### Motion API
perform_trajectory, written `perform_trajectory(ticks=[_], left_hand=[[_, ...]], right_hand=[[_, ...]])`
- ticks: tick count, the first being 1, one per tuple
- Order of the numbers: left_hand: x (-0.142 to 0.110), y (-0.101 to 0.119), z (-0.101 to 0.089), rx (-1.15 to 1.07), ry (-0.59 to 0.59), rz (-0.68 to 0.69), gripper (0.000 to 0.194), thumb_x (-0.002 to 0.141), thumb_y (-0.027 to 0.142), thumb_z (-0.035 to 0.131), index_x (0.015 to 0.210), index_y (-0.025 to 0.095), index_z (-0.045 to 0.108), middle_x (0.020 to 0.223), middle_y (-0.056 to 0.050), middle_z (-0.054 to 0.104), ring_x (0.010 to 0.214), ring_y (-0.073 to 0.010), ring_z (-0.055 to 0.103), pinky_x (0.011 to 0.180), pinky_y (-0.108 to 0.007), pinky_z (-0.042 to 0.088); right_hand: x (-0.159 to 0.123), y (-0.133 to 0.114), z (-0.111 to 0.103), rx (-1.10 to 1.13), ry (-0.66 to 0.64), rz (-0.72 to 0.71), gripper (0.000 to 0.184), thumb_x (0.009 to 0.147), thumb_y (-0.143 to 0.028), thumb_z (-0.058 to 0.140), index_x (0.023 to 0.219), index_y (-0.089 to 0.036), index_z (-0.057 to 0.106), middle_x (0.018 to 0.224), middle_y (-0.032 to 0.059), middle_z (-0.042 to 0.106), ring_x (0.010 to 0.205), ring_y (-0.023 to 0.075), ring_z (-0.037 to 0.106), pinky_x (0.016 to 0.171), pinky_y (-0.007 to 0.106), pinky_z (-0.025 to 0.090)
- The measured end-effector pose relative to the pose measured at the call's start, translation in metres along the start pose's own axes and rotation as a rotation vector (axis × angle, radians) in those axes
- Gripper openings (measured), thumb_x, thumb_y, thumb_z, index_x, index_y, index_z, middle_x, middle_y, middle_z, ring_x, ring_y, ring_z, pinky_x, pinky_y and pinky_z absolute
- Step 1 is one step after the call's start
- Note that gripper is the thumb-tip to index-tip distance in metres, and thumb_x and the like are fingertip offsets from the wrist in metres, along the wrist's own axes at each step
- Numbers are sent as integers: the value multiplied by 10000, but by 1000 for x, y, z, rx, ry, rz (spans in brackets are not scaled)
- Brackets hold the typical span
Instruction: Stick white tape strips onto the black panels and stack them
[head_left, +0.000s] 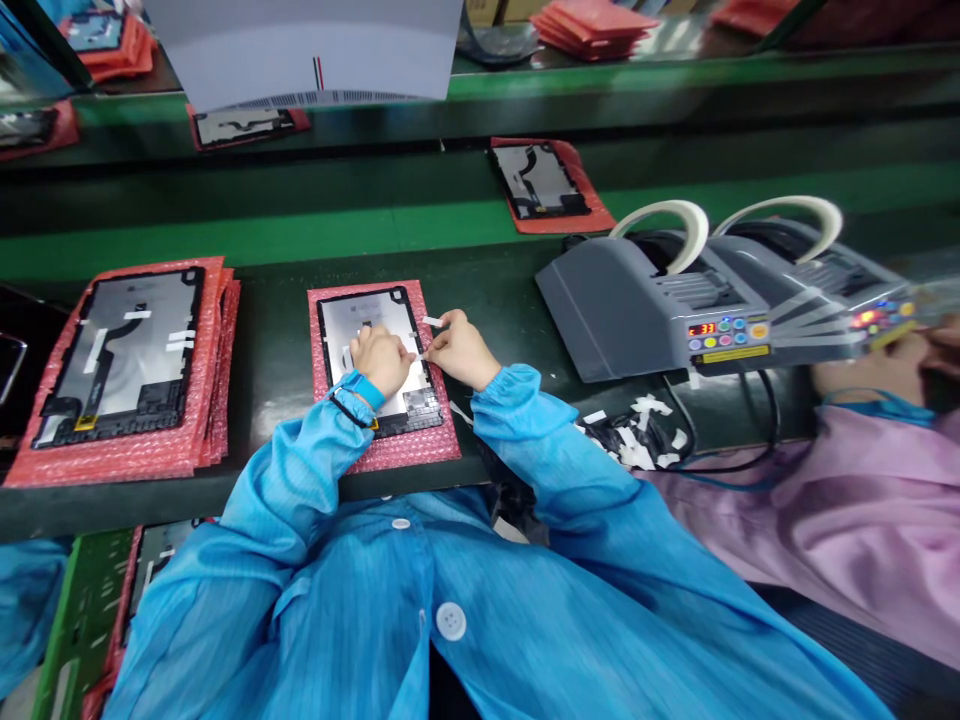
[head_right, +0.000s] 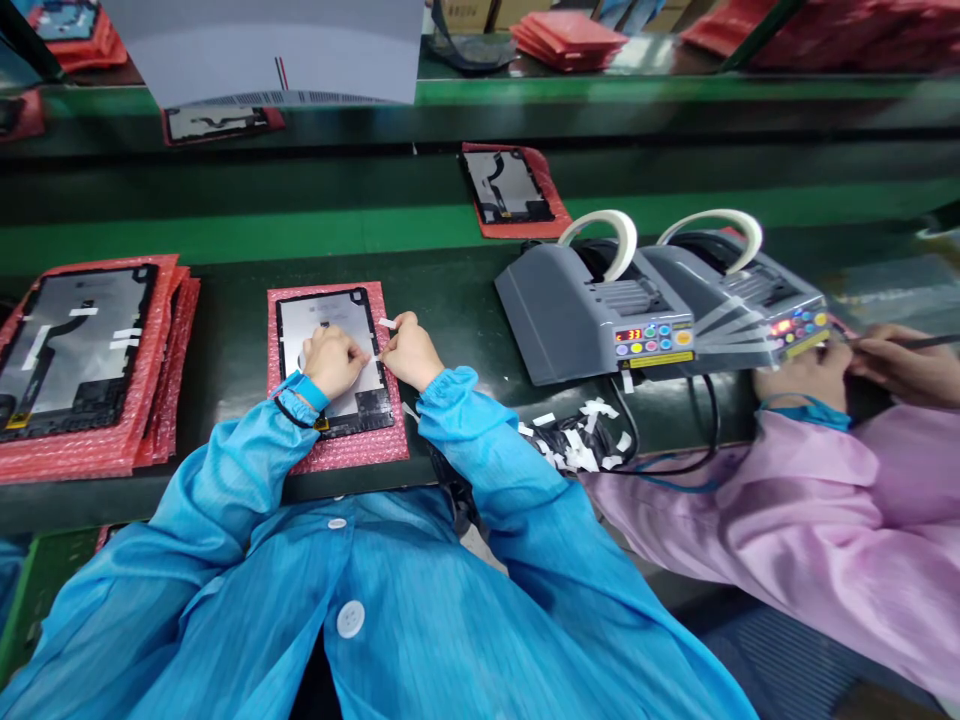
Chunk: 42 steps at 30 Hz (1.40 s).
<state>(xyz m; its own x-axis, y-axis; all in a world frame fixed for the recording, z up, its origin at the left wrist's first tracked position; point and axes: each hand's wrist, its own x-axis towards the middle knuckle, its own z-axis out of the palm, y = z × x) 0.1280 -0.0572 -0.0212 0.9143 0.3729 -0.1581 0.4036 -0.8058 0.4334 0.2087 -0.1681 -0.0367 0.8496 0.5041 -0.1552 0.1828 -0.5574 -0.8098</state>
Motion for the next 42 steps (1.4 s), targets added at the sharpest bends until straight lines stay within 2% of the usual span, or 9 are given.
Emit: perform_trajectory(ticks=[5,8,12,15,17,21,25,33,42], left_hand=[[2,-8,0,-39,112,-14,135,721,274,676,778,182,596,985,-99,568,1037,-316,461,856,-468,370],[7,-18,-3,-140,180,46,101,764,266,626,838,199,607,927,-64,570,969,-262,481,844,-429,375],[13,-24,-10,-242,112,207,124,821,283,558,849,186,630,828,-38,561,882,-202,498,853,-377,378],[13,-23,-13,-244,60,243,115,818,252,556,776,172,627,811,-36,564,868,-193,495,858,-369,373],[13,-23,-14,-246,55,232,108,810,228,558,746,168,620,807,-35,564,864,-192,493,848,-365,373],[14,-26,-13,-262,39,188,113,801,214,560,718,163,616,774,-33,557,819,-183,495,806,-349,381],[16,-28,-10,-273,7,182,145,804,243,557,699,166,621,748,-28,556,784,-176,498,776,-340,387],[12,-11,-5,-31,16,17,168,824,266,544,733,173,651,963,-91,610,1045,-288,476,833,-419,360],[9,-4,-6,70,-8,3,169,833,265,538,759,169,655,1021,-107,610,1098,-300,466,875,-429,358]], right_hand=[[4,5,-11,15,-29,-8,413,542,-105,694,774,-228,375,509,-120,450,501,99,449,542,226,323],[1,5,-21,181,-94,-47,257,609,-111,620,748,-212,428,532,-110,433,504,80,420,541,215,333],[-10,-5,-26,322,-253,-140,141,647,-86,553,725,-191,501,598,-77,493,580,80,475,611,222,391],[-14,-9,-25,311,-306,-158,128,650,-82,573,707,-185,522,602,-70,505,589,81,487,622,226,403],[-13,-7,-24,259,-275,-137,102,667,-106,592,727,-179,554,600,-59,524,585,86,492,617,232,409],[-7,-1,-24,154,-123,-72,80,712,-212,628,767,-163,599,634,-18,589,599,105,518,619,249,423],[-2,-2,-19,118,-156,-147,81,755,-230,586,709,-163,586,683,3,615,648,125,538,652,269,435],[9,7,2,-257,14,-274,120,748,-131,566,639,-168,601,766,56,580,866,200,526,874,368,392],[6,13,14,-409,38,-212,125,793,-185,548,711,-169,641,891,92,577,943,231,490,831,371,385]])
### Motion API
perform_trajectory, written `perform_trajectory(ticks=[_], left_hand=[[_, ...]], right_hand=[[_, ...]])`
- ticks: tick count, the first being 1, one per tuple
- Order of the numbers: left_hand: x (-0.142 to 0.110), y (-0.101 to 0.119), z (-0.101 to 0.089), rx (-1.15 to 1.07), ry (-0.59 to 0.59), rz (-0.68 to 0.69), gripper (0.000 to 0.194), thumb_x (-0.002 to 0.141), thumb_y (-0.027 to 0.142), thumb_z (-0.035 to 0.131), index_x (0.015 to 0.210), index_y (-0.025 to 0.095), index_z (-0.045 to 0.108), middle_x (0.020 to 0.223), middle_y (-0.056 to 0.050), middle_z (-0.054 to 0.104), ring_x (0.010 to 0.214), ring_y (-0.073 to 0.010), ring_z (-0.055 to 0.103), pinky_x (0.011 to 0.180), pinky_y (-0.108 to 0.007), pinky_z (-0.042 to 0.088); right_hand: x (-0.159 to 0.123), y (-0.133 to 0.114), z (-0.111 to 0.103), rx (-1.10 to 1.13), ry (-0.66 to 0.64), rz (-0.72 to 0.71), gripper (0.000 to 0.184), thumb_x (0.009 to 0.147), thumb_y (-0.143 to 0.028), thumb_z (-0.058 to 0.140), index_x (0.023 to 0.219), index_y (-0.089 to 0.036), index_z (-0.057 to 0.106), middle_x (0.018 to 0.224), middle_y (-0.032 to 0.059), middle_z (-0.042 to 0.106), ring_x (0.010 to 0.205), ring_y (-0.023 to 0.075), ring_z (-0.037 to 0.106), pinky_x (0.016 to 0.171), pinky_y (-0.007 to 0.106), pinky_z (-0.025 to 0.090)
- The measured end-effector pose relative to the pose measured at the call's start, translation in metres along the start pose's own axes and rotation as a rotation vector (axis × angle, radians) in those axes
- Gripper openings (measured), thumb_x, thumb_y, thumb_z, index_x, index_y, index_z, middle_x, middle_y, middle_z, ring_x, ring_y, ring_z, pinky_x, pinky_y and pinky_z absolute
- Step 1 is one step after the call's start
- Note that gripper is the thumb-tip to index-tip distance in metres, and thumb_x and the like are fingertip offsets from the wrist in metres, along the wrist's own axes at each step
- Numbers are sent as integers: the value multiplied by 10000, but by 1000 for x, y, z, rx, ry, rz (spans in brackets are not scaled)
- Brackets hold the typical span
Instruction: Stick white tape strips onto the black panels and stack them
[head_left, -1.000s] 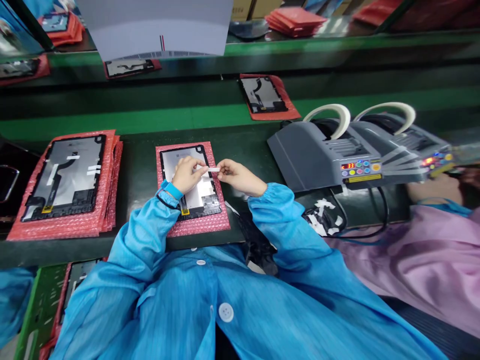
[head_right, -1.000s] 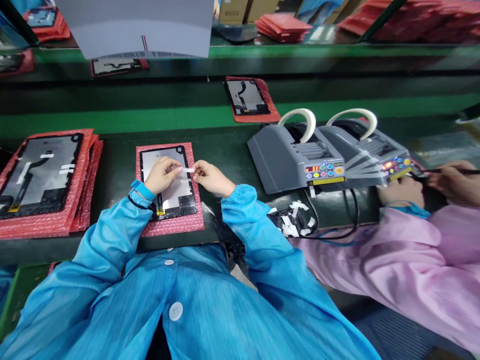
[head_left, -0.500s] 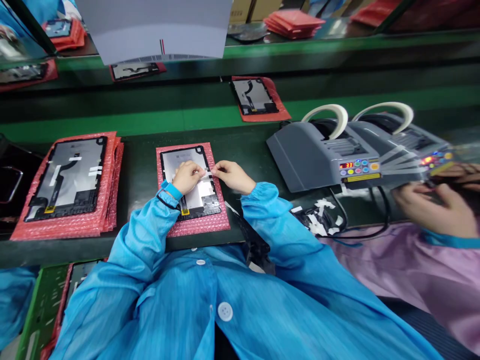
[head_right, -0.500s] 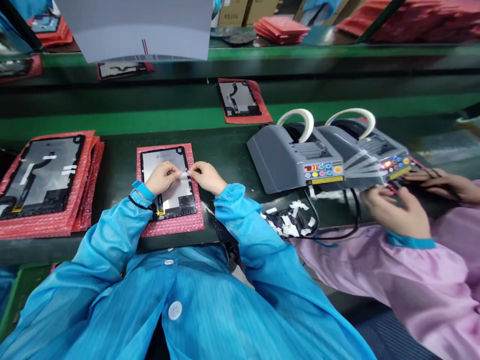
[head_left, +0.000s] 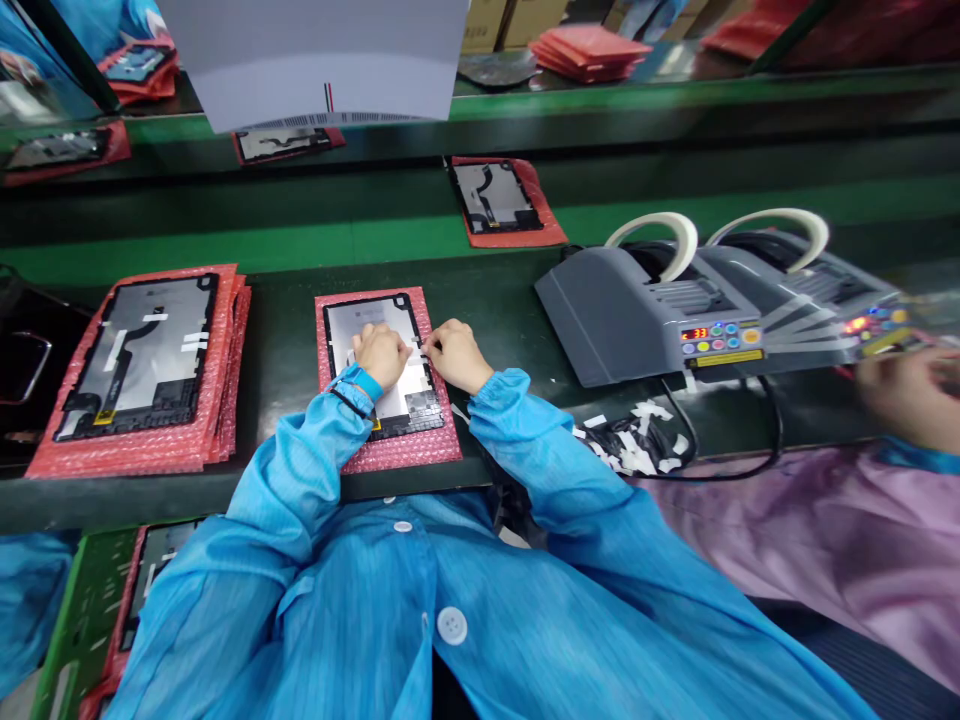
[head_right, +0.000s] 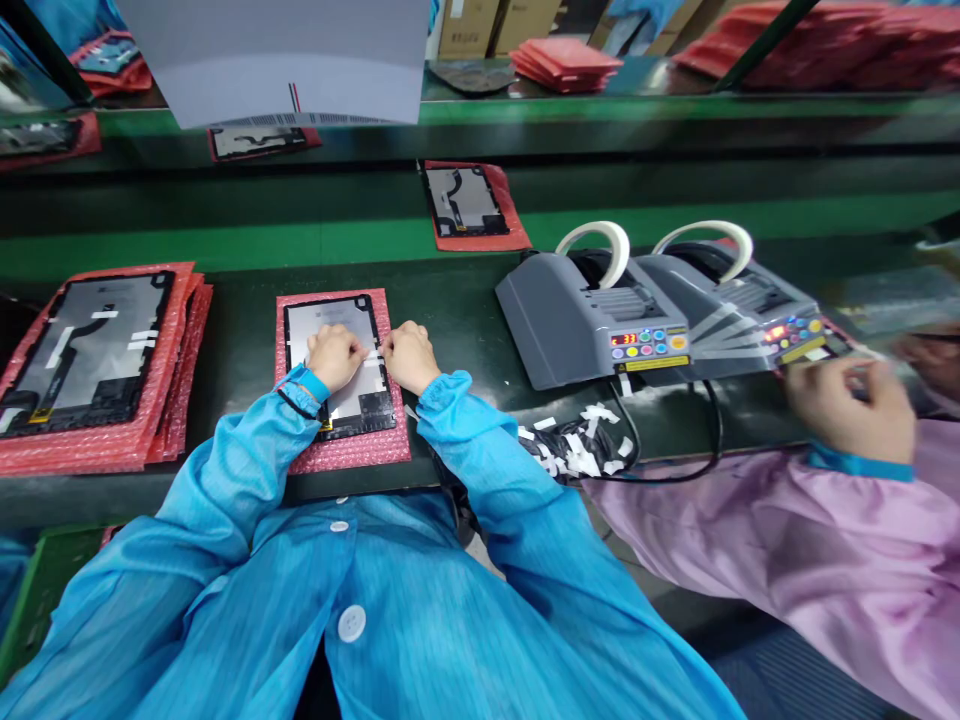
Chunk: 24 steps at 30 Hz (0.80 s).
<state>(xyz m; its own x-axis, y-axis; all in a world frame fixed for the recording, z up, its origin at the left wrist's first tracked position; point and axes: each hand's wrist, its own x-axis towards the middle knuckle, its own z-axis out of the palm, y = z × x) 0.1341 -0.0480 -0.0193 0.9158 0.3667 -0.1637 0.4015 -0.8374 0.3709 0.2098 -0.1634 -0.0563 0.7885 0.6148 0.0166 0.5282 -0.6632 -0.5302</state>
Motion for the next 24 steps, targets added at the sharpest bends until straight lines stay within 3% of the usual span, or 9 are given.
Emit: perform_trajectory(ticks=[5,8,12,15,18,20,24], left_hand=[[2,-3,1,-14,44,-52,145,781,316,614,764,174,636,1010,-98,609,1080,-293,474,877,-417,357],[4,-5,2,-42,62,-72,157,755,339,642,788,187,622,1007,-84,607,1064,-283,477,874,-412,352],[4,-4,5,-58,80,-63,130,747,320,647,763,198,605,996,-72,604,1058,-278,471,873,-415,343],[4,-14,2,-101,120,-36,123,710,292,677,737,201,597,955,-59,604,1030,-265,485,860,-401,357],[3,-44,-9,-232,241,-20,100,699,254,665,711,197,585,832,-38,603,920,-223,535,830,-361,397],[3,-70,-17,-390,395,-70,89,735,262,610,711,190,564,735,-20,584,783,-182,555,762,-320,431],[6,-109,-24,-624,727,-301,104,776,269,519,707,192,508,655,2,557,643,-143,546,657,-269,450]], right_hand=[[-3,0,-7,-14,70,70,77,767,-231,611,759,-167,652,873,84,575,892,223,493,825,361,384],[-16,-5,-8,-40,109,-31,146,810,-183,536,840,-156,677,872,87,597,878,216,498,858,369,371],[-42,-16,-3,-197,66,-137,337,836,-77,379,976,-106,684,1012,147,605,925,242,486,823,373,384],[-40,-15,-7,-239,17,-163,338,832,-93,387,976,-103,693,1011,151,623,946,252,508,825,372,402],[0,-1,-26,-146,16,-129,288,779,-70,440,869,-138,705,920,105,666,914,223,567,885,350,410],[45,13,-45,-53,152,27,273,774,-63,447,899,-136,678,949,99,672,942,218,588,913,343,412],[135,43,-86,166,433,372,95,752,-86,558,842,-80,587,1049,199,610,1113,272,525,986,398,359]])
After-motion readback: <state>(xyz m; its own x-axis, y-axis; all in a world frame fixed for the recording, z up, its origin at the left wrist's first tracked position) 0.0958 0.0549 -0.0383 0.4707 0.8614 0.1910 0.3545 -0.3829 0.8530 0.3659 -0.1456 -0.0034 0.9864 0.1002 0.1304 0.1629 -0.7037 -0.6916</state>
